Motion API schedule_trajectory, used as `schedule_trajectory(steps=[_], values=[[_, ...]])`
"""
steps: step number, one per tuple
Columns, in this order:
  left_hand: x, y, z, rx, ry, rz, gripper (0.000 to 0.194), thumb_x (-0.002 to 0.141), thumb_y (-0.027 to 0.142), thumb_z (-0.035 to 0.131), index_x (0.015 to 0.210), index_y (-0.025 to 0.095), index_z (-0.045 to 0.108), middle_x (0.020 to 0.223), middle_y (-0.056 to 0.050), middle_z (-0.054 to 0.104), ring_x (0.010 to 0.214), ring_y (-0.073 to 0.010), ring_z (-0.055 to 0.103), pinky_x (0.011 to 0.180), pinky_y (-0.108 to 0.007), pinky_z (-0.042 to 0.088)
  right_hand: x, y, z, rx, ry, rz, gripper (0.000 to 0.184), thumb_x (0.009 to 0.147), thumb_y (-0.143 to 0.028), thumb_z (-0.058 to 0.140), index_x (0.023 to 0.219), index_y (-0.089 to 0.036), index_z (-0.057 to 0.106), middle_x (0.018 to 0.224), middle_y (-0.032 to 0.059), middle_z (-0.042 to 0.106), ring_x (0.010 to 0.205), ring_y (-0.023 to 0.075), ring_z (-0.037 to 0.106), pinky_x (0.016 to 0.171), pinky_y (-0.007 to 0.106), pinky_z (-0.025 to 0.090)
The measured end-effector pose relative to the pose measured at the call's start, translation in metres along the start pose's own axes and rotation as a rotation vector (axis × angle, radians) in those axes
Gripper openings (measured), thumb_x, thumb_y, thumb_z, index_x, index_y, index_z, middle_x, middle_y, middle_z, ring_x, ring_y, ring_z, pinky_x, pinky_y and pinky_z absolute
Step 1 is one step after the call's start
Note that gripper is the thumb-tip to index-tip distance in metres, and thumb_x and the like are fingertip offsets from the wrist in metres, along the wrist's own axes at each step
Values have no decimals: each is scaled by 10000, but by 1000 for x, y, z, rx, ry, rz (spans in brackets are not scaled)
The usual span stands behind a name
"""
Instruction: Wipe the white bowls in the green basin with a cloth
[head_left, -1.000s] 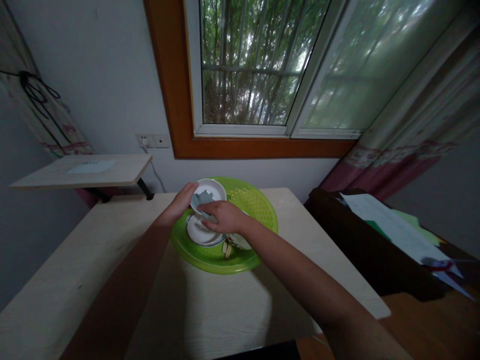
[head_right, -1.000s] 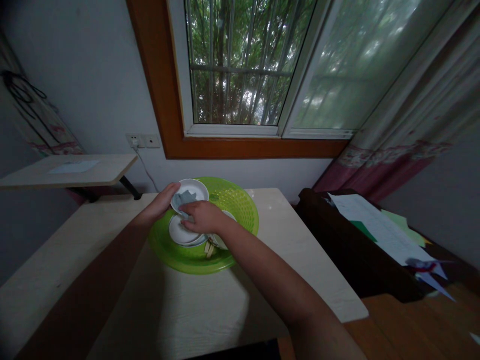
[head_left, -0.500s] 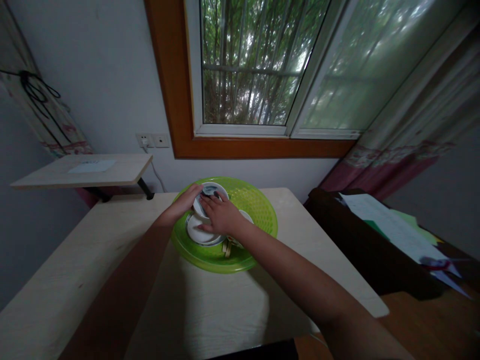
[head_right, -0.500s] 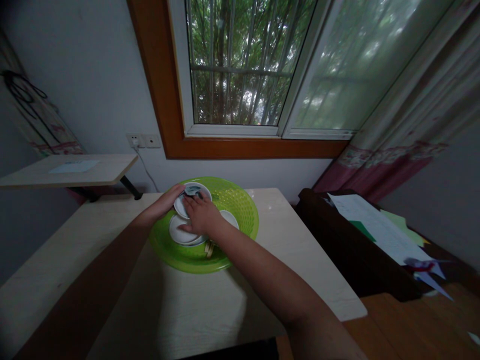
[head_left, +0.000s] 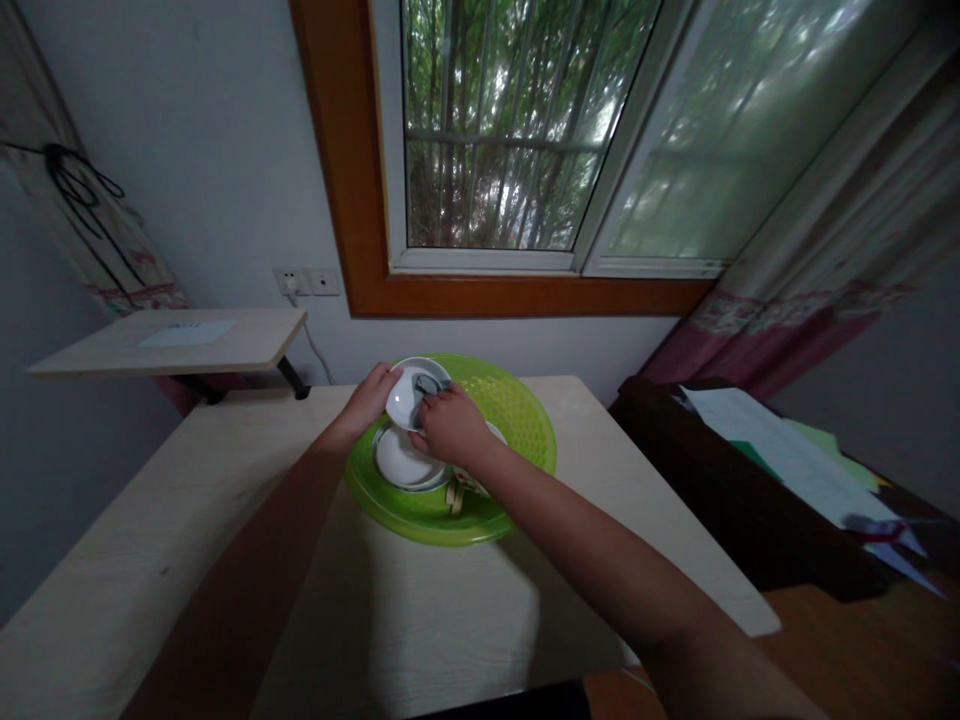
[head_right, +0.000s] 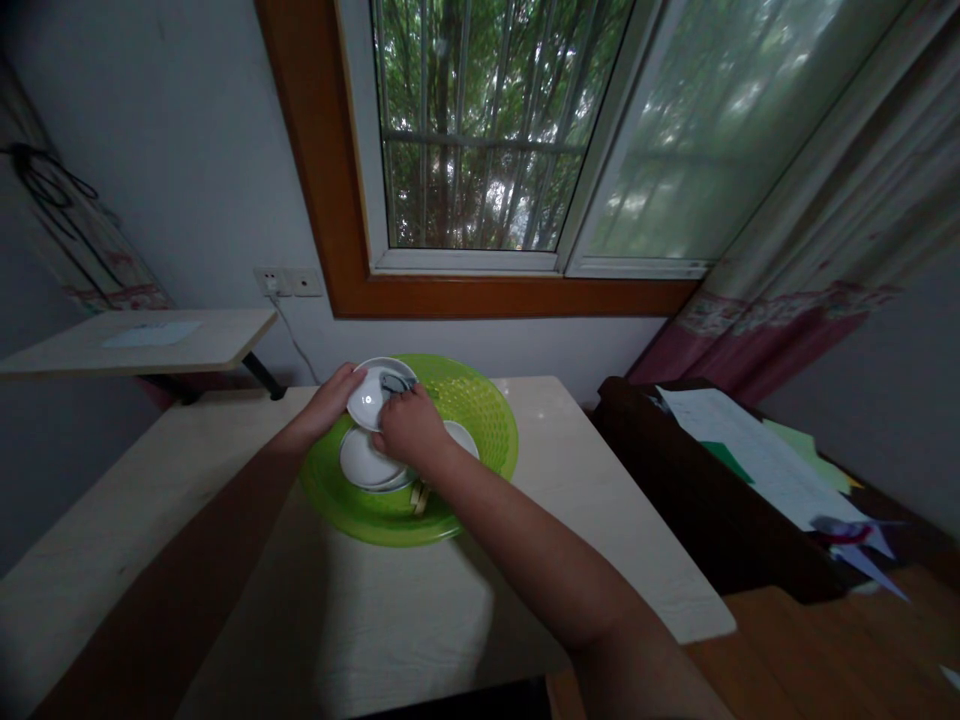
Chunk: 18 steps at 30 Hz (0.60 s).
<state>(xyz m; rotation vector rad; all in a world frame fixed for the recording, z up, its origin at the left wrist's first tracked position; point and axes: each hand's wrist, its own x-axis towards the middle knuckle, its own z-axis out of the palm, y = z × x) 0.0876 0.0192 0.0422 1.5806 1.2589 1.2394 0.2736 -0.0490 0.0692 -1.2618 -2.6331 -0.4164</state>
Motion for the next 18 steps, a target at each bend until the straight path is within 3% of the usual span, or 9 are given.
schedule_trajectory(steps=[6, 11, 18], values=[[1, -2, 0, 47, -13, 33, 280, 942, 481, 519, 888, 215, 587, 883, -18, 621, 870, -200, 574, 802, -311, 432, -2, 10, -3, 91, -58, -132, 349, 958, -415, 598, 1001, -104, 752, 977, 168, 763, 918, 297, 706, 933, 439, 441], [0, -1, 0, 7, -23, 51, 292, 943, 489, 510, 849, 218, 564, 863, -15, 587, 858, -198, 552, 816, -314, 439, -4, 14, 2, 236, 7, -233, 349, 958, -406, 611, 1171, -153, 720, 1058, 124, 775, 968, 269, 709, 946, 393, 449], [2, -2, 2, -35, -44, 72, 285, 931, 474, 524, 856, 206, 586, 856, -14, 607, 841, -193, 565, 819, -312, 448, -3, 13, 8, 320, 69, -294, 480, 976, -406, 585, 1361, -122, 626, 1228, 156, 737, 1061, 275, 692, 983, 392, 467]])
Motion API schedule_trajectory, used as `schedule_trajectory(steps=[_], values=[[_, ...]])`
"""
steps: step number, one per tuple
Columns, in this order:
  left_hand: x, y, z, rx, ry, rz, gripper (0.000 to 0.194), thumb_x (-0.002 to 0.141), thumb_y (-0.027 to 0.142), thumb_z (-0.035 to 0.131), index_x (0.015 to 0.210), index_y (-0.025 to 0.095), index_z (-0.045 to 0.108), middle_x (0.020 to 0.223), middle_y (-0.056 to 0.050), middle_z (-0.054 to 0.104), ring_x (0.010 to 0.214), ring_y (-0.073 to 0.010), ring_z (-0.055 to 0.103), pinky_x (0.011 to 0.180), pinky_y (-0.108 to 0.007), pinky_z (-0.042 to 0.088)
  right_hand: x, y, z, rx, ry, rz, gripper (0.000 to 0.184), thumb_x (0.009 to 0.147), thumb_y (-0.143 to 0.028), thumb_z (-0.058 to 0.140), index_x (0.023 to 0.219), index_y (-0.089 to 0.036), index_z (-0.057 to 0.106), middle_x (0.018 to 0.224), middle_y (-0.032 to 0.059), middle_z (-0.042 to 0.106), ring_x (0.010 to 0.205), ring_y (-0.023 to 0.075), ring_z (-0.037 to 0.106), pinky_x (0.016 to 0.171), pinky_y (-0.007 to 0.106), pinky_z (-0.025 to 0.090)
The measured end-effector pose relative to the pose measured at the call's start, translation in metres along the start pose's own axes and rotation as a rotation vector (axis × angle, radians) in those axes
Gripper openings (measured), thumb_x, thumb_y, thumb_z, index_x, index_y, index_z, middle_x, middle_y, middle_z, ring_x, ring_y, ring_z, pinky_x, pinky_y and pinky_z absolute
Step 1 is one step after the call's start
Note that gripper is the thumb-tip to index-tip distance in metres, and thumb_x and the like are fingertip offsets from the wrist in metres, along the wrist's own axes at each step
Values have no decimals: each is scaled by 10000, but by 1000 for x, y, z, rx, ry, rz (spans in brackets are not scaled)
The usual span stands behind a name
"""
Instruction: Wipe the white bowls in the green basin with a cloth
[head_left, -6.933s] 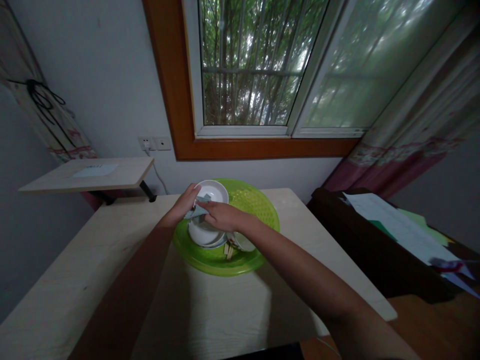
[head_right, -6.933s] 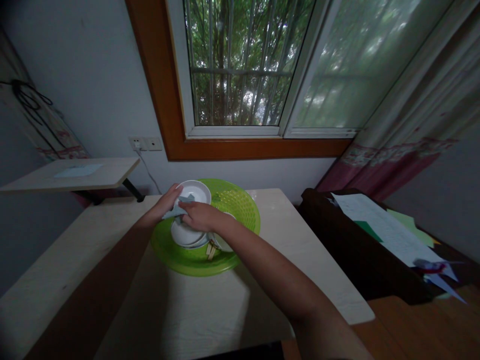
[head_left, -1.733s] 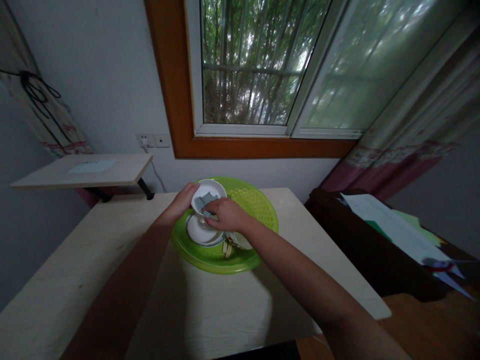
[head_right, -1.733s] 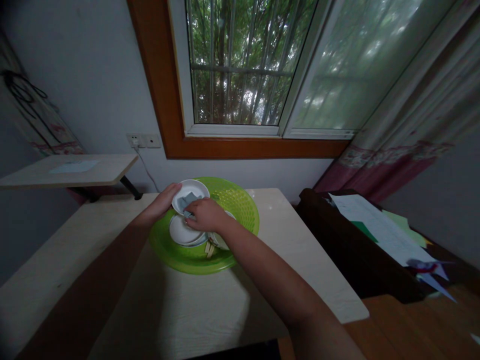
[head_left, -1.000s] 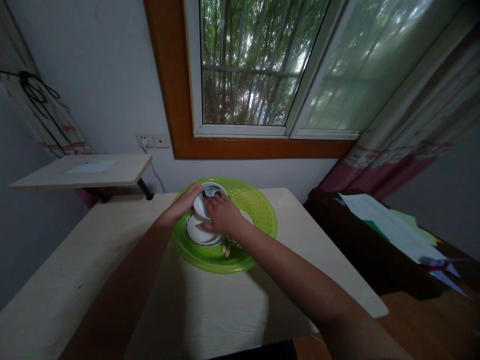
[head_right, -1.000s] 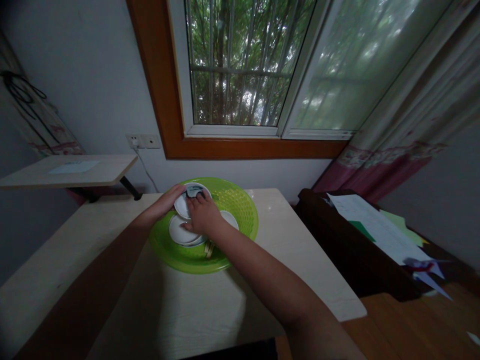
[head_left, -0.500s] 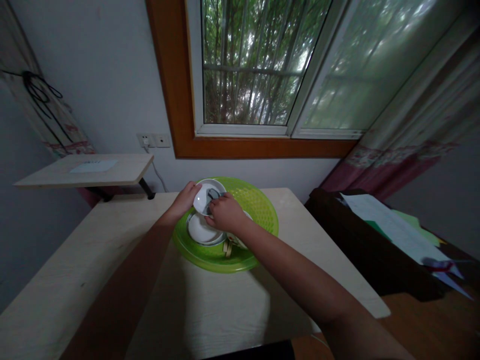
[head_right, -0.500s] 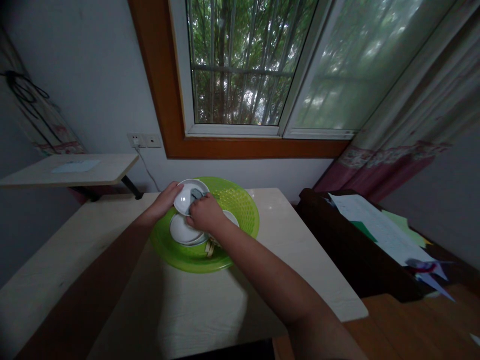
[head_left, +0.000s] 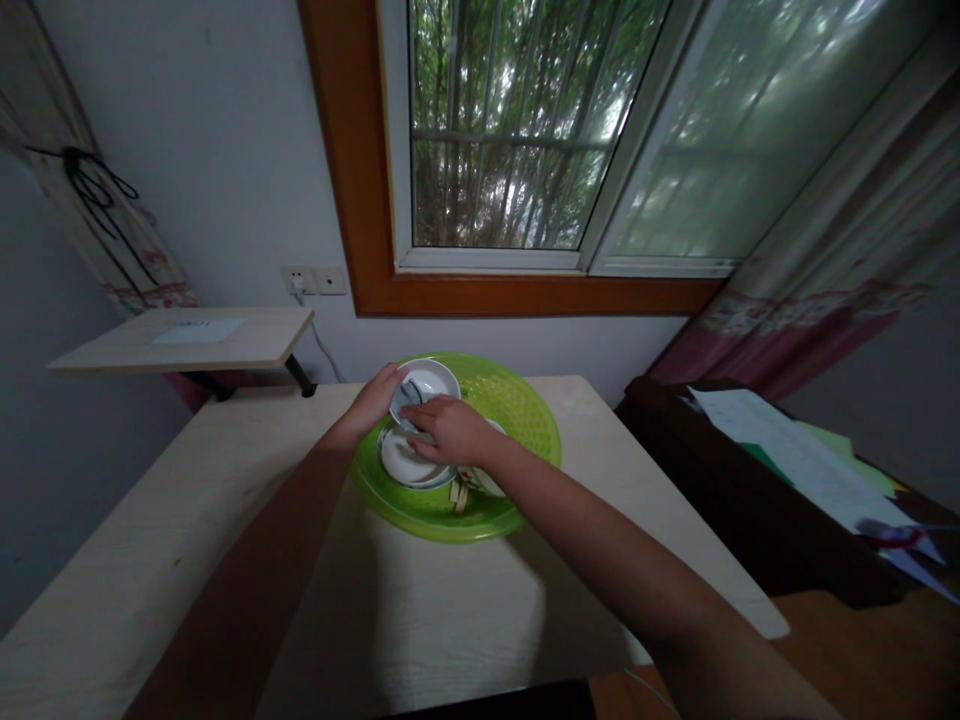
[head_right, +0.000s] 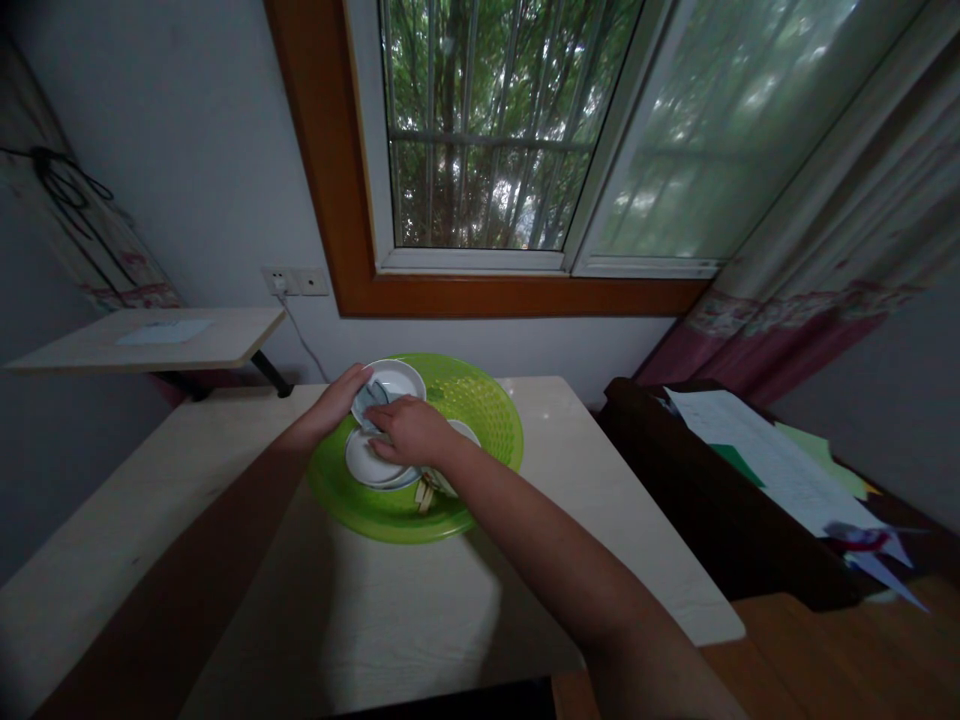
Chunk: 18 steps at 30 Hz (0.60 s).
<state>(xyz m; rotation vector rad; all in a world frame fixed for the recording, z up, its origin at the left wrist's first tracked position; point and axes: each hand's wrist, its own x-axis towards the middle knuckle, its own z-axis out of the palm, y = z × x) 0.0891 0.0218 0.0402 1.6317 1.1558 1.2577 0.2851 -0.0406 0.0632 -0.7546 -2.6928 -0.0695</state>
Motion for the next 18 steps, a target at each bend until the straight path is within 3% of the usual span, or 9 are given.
schedule_trajectory(steps=[12, 18], values=[[2, -5, -1, 68, -23, 9, 309, 943, 499, 480, 861, 211, 556, 854, -8, 582, 842, -186, 549, 828, -314, 437, 1, 6, 9, -3, 41, -33, 506, 980, -425, 593, 1387, -125, 609, 1308, 164, 704, 1161, 292, 668, 1064, 446, 478], [7, -14, 0, 111, -12, 21, 300, 940, 487, 475, 845, 219, 568, 854, -12, 601, 866, -194, 562, 853, -316, 441, 0, 10, 14, -35, 19, -31, 611, 969, -470, 599, 1456, -105, 554, 1501, 178, 568, 1365, 309, 556, 1212, 485, 350]])
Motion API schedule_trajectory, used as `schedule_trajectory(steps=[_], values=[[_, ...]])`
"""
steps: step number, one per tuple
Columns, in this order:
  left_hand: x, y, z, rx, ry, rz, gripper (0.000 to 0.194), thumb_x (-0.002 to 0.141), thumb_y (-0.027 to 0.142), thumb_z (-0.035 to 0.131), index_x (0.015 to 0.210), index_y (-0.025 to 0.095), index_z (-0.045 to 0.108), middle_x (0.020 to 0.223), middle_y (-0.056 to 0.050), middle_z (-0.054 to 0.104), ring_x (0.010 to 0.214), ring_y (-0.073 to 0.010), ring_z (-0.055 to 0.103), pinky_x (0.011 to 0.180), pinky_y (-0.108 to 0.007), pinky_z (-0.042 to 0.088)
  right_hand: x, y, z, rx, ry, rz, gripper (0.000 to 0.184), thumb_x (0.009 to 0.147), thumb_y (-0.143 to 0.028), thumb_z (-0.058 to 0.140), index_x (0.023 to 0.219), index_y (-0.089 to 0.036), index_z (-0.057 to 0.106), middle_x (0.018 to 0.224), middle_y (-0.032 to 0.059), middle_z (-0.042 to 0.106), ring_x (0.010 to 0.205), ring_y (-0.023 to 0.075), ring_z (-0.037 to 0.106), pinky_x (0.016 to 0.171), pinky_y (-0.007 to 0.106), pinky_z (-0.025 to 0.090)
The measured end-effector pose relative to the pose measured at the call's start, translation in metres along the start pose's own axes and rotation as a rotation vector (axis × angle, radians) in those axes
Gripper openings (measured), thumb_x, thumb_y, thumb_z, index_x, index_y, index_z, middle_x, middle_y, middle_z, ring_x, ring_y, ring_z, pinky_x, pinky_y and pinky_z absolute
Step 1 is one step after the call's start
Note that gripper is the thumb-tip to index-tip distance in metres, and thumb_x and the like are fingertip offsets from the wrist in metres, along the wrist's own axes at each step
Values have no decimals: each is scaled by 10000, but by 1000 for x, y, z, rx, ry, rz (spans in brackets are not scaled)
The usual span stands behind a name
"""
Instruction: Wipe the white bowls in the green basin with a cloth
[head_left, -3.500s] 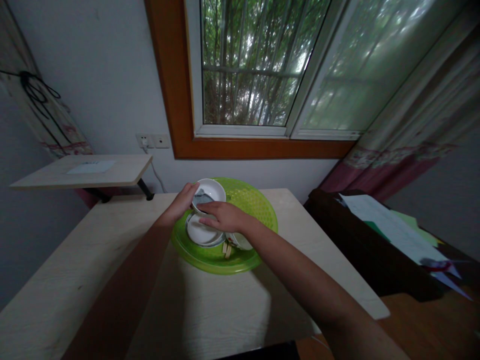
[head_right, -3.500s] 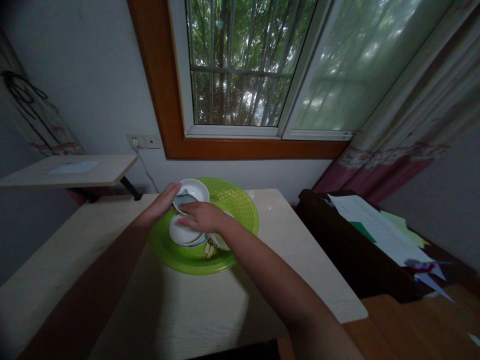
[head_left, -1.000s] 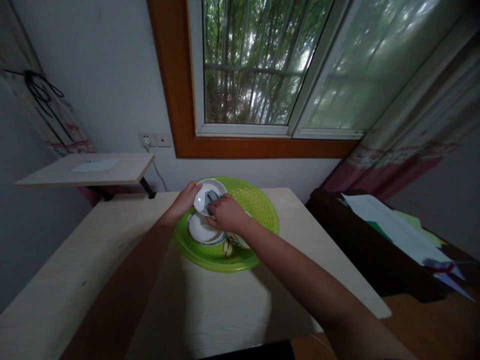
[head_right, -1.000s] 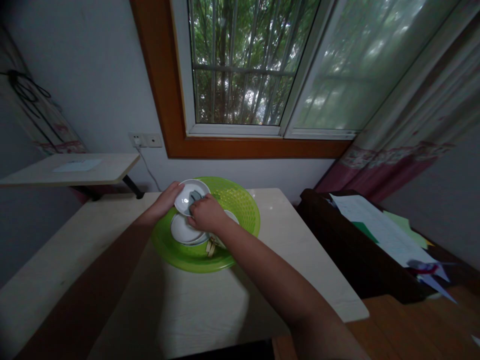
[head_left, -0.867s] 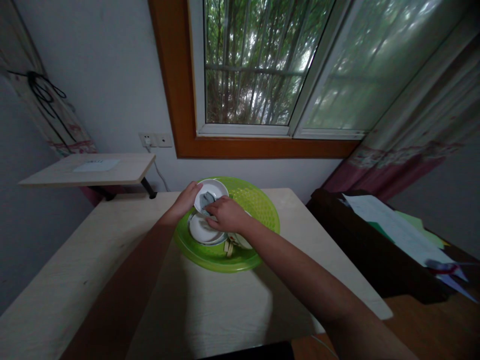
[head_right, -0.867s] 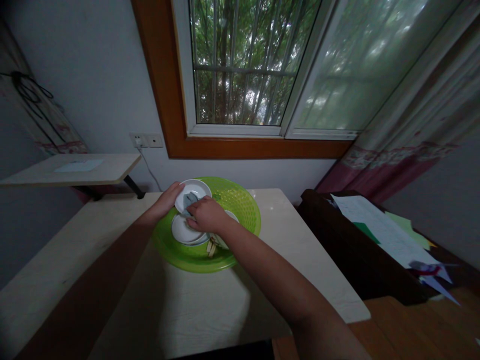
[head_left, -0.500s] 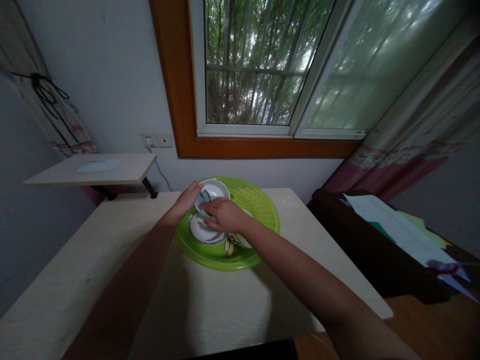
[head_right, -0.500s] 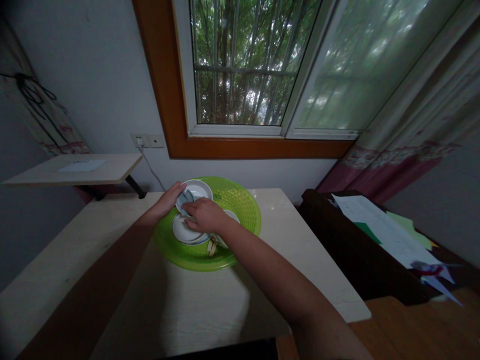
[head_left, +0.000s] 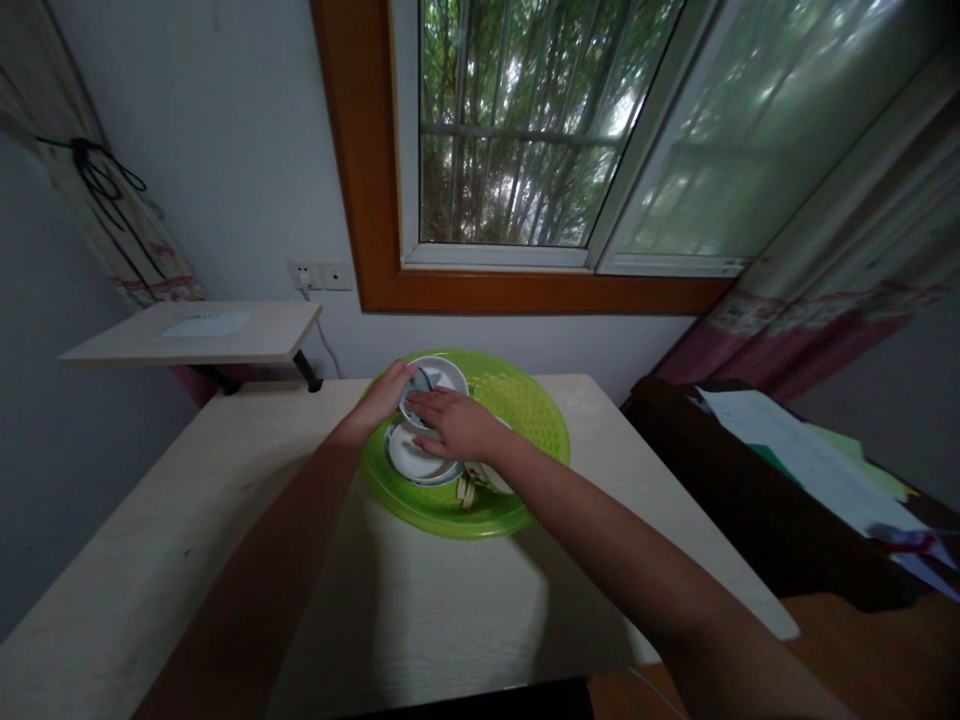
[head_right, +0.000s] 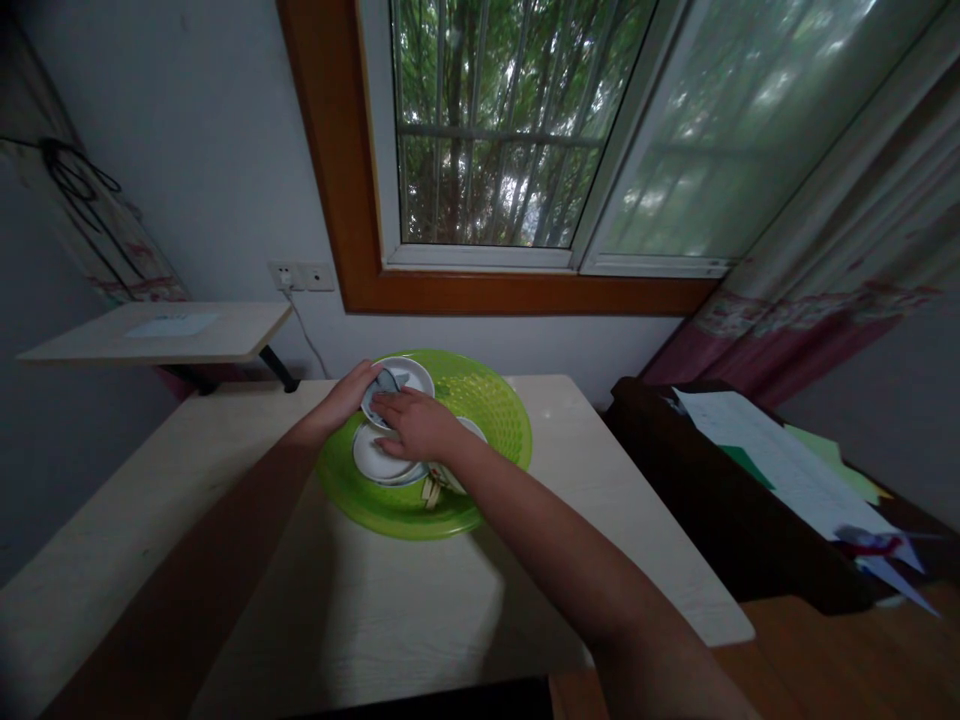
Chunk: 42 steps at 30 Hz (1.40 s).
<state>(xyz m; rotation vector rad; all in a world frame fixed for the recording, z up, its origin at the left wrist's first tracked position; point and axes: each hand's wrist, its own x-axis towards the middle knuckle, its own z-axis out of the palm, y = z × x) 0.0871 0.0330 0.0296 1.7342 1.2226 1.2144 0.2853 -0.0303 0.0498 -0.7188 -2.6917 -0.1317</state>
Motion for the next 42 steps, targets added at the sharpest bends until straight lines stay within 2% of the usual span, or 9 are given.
schedule_trajectory(steps=[4, 10, 16, 23, 28, 33, 37, 42], values=[[2, -2, 1, -32, -10, 0, 298, 934, 483, 496, 861, 218, 611, 897, -23, 657, 907, -202, 597, 908, -325, 462, 0, -1, 1, -44, -44, 50, 679, 970, -522, 582, 1502, -107, 506, 1565, 173, 497, 1456, 320, 464, 1249, 515, 279], [0, -1, 1, -49, -28, -7, 345, 938, 505, 520, 940, 192, 667, 986, -47, 705, 963, -213, 623, 968, -350, 470, 0, -7, -1, -111, -60, 136, 756, 955, -574, 591, 1518, -82, 484, 1567, 177, 489, 1464, 336, 448, 1257, 522, 253], [0, -4, 1, -109, -26, -55, 381, 917, 545, 562, 978, 186, 674, 944, -47, 697, 906, -206, 620, 871, -328, 495, 2, -12, -7, -143, -39, 209, 839, 945, -663, 557, 1511, -47, 488, 1549, 197, 503, 1451, 350, 462, 1248, 536, 264], [-4, 2, 3, -158, -9, -81, 344, 894, 526, 608, 926, 191, 677, 878, -35, 685, 839, -202, 611, 765, -308, 491, 2, -10, -6, -177, -20, 265, 849, 922, -672, 589, 1486, -41, 521, 1520, 214, 533, 1432, 348, 487, 1257, 506, 246], [-9, 13, 3, -225, 32, -130, 281, 885, 463, 644, 902, 184, 674, 848, -28, 677, 840, -197, 605, 786, -304, 494, 1, -8, -8, -211, -25, 264, 763, 896, -571, 679, 1449, -60, 556, 1498, 210, 561, 1394, 338, 521, 1239, 479, 271], [-11, 16, 2, -231, 26, -147, 288, 899, 470, 606, 915, 186, 650, 842, -23, 656, 806, -186, 584, 765, -298, 477, 2, -10, -15, -222, -39, 271, 655, 879, -499, 717, 1361, -67, 619, 1437, 207, 615, 1276, 346, 607, 1163, 475, 368], [-10, 13, 0, -155, 22, -121, 295, 922, 489, 550, 883, 200, 597, 830, -15, 619, 771, -178, 554, 722, -297, 445, 2, -11, -19, -202, -83, 263, 523, 912, -477, 681, 1262, -89, 679, 1335, 202, 682, 1133, 337, 683, 1049, 463, 454], [-9, 13, -2, -121, 63, -127, 307, 931, 507, 532, 865, 209, 565, 808, -7, 585, 779, -186, 549, 743, -311, 433, 1, -11, -22, -139, -154, 223, 363, 990, -414, 568, 1170, -139, 722, 1185, 165, 752, 1026, 293, 719, 957, 410, 493]])
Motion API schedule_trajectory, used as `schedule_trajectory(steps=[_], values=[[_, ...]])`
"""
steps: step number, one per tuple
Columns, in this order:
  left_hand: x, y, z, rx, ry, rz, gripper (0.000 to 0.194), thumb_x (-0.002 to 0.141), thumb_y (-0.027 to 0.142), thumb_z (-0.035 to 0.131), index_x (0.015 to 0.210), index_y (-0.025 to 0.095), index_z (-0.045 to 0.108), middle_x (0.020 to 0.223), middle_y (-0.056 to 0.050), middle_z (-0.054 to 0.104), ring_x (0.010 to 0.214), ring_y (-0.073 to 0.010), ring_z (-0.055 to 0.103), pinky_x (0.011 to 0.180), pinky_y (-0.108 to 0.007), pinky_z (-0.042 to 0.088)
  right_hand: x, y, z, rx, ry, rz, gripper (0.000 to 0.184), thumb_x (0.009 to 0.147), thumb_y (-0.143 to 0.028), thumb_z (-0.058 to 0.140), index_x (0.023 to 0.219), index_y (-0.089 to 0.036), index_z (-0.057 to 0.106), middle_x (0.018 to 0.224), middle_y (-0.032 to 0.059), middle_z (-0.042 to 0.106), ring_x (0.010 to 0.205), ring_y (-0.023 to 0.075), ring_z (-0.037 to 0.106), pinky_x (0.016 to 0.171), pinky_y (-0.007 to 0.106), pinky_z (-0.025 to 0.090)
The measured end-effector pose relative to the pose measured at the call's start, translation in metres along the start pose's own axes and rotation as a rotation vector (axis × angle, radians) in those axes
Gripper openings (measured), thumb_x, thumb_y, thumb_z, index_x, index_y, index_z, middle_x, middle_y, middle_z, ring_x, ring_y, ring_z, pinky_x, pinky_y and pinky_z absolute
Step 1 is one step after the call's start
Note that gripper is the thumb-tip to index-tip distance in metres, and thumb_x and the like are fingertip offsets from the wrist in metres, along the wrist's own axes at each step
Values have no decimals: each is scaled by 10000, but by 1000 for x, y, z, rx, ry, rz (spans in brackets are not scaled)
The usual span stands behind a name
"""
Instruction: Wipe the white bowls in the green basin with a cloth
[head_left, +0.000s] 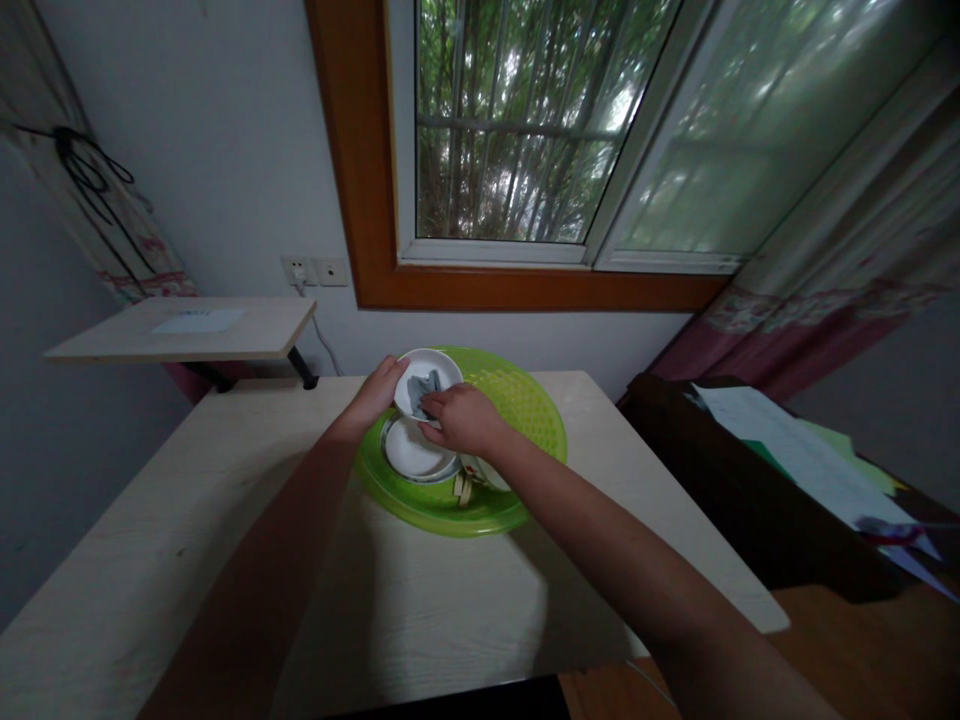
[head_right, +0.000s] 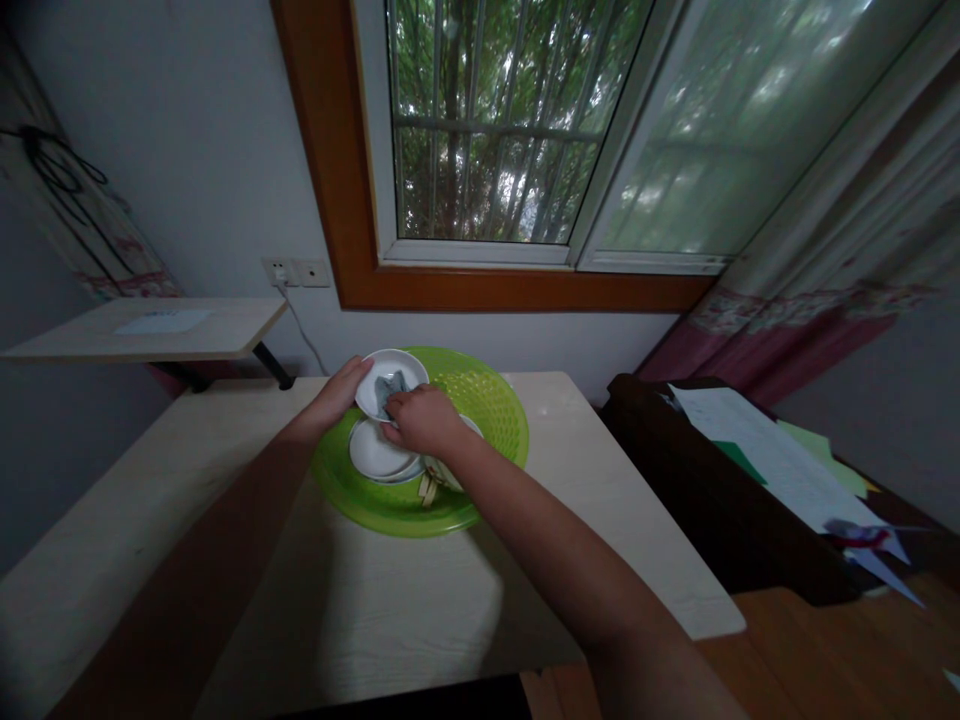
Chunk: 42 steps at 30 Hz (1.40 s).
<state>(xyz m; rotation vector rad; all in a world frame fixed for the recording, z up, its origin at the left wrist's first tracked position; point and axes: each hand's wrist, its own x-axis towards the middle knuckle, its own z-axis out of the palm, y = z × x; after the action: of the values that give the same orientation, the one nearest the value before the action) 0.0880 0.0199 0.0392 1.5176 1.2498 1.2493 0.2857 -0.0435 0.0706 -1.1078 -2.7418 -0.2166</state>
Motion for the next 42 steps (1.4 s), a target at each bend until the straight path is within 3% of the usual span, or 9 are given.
schedule_trajectory(steps=[6, 10, 15, 19, 24, 28, 31, 36, 42], values=[[3, -5, 0, 62, -8, 89, 316, 953, 505, 487, 876, 211, 572, 876, -24, 600, 861, -203, 554, 814, -330, 442, -2, 1, 7, 171, 79, -157, 533, 1005, -441, 537, 1423, -113, 577, 1396, 155, 658, 1216, 273, 661, 1063, 375, 474], [4, -8, 0, 122, -39, 96, 323, 955, 509, 473, 856, 215, 564, 847, -14, 593, 857, -198, 555, 841, -328, 435, 1, 2, 16, 163, 108, -212, 607, 1021, -479, 512, 1486, -89, 513, 1510, 168, 562, 1353, 282, 572, 1175, 413, 400], [5, -9, 1, 58, -73, 117, 329, 956, 516, 476, 892, 212, 586, 896, -21, 624, 899, -193, 580, 882, -319, 454, 3, 1, 21, 89, 121, -119, 732, 988, -566, 544, 1543, -99, 443, 1583, 199, 461, 1475, 311, 441, 1250, 515, 271], [5, -8, 2, 6, -85, 100, 341, 939, 532, 510, 898, 204, 594, 894, -27, 632, 884, -191, 589, 845, -311, 466, 4, 0, 18, 23, 144, -18, 760, 956, -540, 601, 1526, -59, 456, 1567, 216, 476, 1466, 339, 444, 1262, 534, 221], [0, 0, 1, -35, -27, 16, 334, 923, 549, 523, 885, 219, 559, 817, -3, 591, 755, -168, 550, 714, -286, 443, 5, 1, 11, -4, 162, 79, 684, 905, -457, 687, 1435, -51, 542, 1497, 231, 552, 1383, 340, 526, 1233, 490, 281], [-1, 2, -1, -8, 25, 34, 322, 936, 532, 513, 866, 220, 551, 822, -13, 581, 779, -181, 551, 721, -299, 436, 4, -1, 2, -40, 131, 127, 466, 897, -465, 709, 1195, -110, 662, 1238, 205, 704, 1164, 341, 649, 1123, 484, 388], [0, 1, -2, -11, 27, 61, 321, 937, 528, 509, 873, 218, 557, 857, -28, 591, 812, -197, 558, 753, -319, 444, 2, -3, -2, -54, 85, 91, 370, 924, -451, 681, 1121, -138, 665, 1129, 175, 723, 1066, 331, 670, 1022, 465, 441], [1, 1, -1, -7, 3, 69, 316, 935, 516, 511, 873, 212, 570, 875, -34, 597, 832, -202, 563, 805, -334, 464, 0, 0, 1, 81, 46, -29, 320, 992, -364, 569, 1238, -168, 630, 1176, 137, 724, 1058, 275, 681, 952, 392, 474], [2, -2, -1, 6, 0, 92, 294, 973, 463, 487, 889, 200, 588, 891, -33, 619, 888, -199, 585, 866, -343, 493, -3, 1, 9, 261, 107, -164, 613, 982, -423, 565, 1510, -130, 455, 1443, 165, 615, 1260, 286, 624, 1064, 398, 469]])
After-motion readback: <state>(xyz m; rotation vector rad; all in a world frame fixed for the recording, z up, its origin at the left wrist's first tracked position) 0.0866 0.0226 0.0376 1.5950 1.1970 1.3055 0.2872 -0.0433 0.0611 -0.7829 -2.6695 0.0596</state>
